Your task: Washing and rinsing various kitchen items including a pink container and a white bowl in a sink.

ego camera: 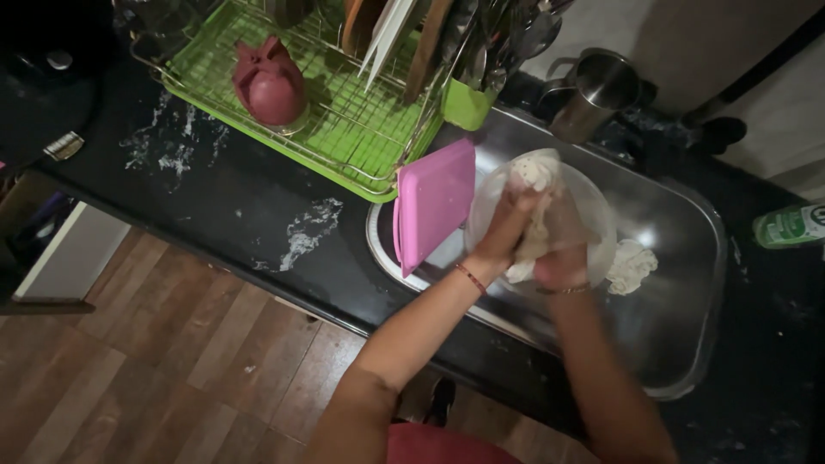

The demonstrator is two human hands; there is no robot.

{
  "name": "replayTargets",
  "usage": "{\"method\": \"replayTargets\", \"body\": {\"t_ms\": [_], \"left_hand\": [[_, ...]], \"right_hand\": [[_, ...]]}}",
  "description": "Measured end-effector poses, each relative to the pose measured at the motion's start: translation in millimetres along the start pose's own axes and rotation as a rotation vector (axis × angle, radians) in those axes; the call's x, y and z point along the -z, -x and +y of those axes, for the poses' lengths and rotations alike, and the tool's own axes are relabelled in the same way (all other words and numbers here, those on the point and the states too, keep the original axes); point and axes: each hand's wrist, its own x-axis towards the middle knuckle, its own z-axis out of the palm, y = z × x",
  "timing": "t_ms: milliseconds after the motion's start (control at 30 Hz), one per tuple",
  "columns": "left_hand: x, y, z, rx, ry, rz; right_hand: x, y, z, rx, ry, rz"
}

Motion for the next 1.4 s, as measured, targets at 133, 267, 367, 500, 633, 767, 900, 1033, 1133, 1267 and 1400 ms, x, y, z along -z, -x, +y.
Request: {"method": "replayTargets", "body": {"t_ms": [133,267,367,500,633,767,900,1033,1133,1267,1400], "left_hand": [[-10.0,21.2,23.8,0.062,-0.002,-0.063],[-28.2,30.7,42.1,0.020,-0.070,0.008],[-22.9,26.9,23.3,0.069,-0.143,0.112],[-17.7,17.7,21.2,0.088,-0.157,0.144],[-13.0,11.6,36.4,0.061,-0.051,0.251],[-27.9,35.5,54.9,0.067,-0.007,0.317],[-23.1,16.1,33.8,0.000,0.093,0.388],[-25.7,16.1,33.1,-0.013,0.094,0.344],[-17.6,13.8,38.2,-0.032,0.024,0.406],[20.7,-18.0,-5.2,-0.057,0.043,0.434],[38.5,-44.2,-25.0,-0.081,0.020,0.353]], "right_hand": [[-10.2,9.9,7.8,0.047,0.150,0.105],[-72.8,78.5,-10.8,-0.049,0.344,0.068],[-4.6,39.6,-22.8,-0.026,0.085,-0.232],[77.5,-49.3,-17.8,-0.589,-1.307,-0.212],[83.0,-1.5,-13.1,-1.080,-1.740,-0.374],[100.0,20.7,-18.7,-0.782,-1.255,-0.409],[111.2,9.0,-13.3,-0.865,-1.274,-0.370],[126.5,-37.5,-11.8,-1.053,-1.467,-0.262],[148.7,-67.5,-22.3,-1.186,-1.615,-0.168],[118.3,-27.9,-21.1,-0.639,-1.119,-0.391],[97.4,-4.8,-18.2,-0.575,-0.998,-0.393]]}}
